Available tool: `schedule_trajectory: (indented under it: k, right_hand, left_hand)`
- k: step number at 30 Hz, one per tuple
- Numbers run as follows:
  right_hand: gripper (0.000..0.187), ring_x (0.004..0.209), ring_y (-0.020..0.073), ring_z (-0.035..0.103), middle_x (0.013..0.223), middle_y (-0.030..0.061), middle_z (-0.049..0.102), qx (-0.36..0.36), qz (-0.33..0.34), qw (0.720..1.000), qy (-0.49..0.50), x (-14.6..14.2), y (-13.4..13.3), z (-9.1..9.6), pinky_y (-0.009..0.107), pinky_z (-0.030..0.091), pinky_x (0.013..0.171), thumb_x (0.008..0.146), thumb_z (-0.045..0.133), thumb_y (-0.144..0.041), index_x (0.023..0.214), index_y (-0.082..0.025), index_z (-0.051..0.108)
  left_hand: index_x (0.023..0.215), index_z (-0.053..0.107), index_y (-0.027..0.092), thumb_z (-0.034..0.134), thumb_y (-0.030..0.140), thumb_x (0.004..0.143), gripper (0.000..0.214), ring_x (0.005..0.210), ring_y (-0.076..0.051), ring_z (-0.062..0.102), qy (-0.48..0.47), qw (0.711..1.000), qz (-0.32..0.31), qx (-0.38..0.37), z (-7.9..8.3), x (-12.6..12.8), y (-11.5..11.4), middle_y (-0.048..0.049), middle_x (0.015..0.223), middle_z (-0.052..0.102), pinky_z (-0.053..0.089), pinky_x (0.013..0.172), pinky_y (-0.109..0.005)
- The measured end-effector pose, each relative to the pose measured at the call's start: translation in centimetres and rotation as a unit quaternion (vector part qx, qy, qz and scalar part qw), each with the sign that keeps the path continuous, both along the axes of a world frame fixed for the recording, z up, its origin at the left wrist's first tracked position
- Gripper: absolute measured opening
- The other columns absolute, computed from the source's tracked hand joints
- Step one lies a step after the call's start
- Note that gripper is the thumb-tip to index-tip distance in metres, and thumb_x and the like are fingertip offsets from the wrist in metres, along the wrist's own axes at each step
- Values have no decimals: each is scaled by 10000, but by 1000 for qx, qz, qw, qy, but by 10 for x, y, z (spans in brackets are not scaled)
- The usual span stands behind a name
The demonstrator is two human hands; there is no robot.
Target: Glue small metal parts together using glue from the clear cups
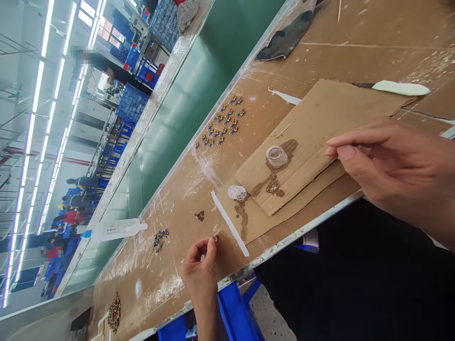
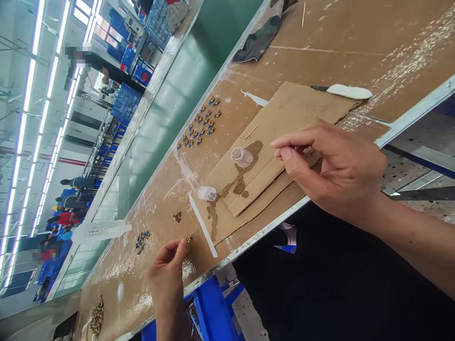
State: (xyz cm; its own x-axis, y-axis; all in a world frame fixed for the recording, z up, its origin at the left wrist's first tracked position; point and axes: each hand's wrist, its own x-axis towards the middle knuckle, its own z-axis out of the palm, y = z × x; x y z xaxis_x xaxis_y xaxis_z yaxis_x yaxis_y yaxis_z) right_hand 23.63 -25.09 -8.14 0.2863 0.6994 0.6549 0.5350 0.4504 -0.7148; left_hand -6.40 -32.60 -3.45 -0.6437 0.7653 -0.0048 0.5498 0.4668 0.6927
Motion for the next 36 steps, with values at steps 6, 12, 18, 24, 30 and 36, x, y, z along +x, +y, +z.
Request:
schedule_trajectory:
  k: [6, 12, 18, 24, 30, 36]
  right_hand:
    - [125, 701, 147, 621, 781, 38, 666, -1, 7, 1000, 6, 1, 0, 0, 281, 456, 581, 811, 588, -159, 908, -163, 666]
    - [126, 690, 145, 618, 776, 63, 669, -6, 4, 1000, 2, 1, 0, 2, 278, 444, 573, 819, 584, -159, 902, -122, 671]
    - [112, 672, 136, 609, 753, 50, 666, -5, 7, 1000, -2, 1, 0, 6, 269, 430, 547, 833, 563, -166, 890, -140, 655]
    - [130, 677, 133, 610, 751, 6, 656, 6, 10, 1000, 10, 1, 1, 5, 272, 444, 561, 830, 553, -169, 922, -208, 636]
    - [135, 693, 131, 610, 754, 13, 652, 9, 30, 999, 21, 3, 3, 2, 268, 458, 594, 817, 560, -155, 921, -198, 635]
    - [156, 705, 108, 608, 771, 2, 646, 39, 84, 996, 16, 0, -5, 7, 226, 469, 607, 814, 553, -121, 933, -201, 614]
  left_hand:
    - [707, 704, 154, 746, 449, 594, 319, 618, -143, 571, 24, 1000, -3, -10, 1, 3, 2, -23, 644, 658, 444, 603, -254]
    - [699, 701, 158, 729, 464, 601, 322, 624, -155, 578, 50, 998, -10, -27, 3, 5, 3, -30, 645, 667, 444, 599, -259]
    - [705, 688, 171, 679, 500, 635, 336, 646, -169, 585, 93, 994, -21, -61, 0, 3, 4, -27, 667, 667, 436, 642, -289]
    - [706, 693, 194, 643, 482, 658, 297, 653, -202, 616, 158, 984, -37, -73, 2, 9, 4, -26, 667, 678, 428, 667, -319]
    - [669, 689, 209, 633, 478, 655, 275, 651, -208, 618, 172, 981, -43, -79, 6, 14, 6, -22, 656, 678, 421, 655, -319]
    - [748, 709, 205, 712, 490, 628, 310, 772, -212, 644, 80, 996, 12, 33, 6, 26, -18, -27, 752, 702, 481, 765, -327]
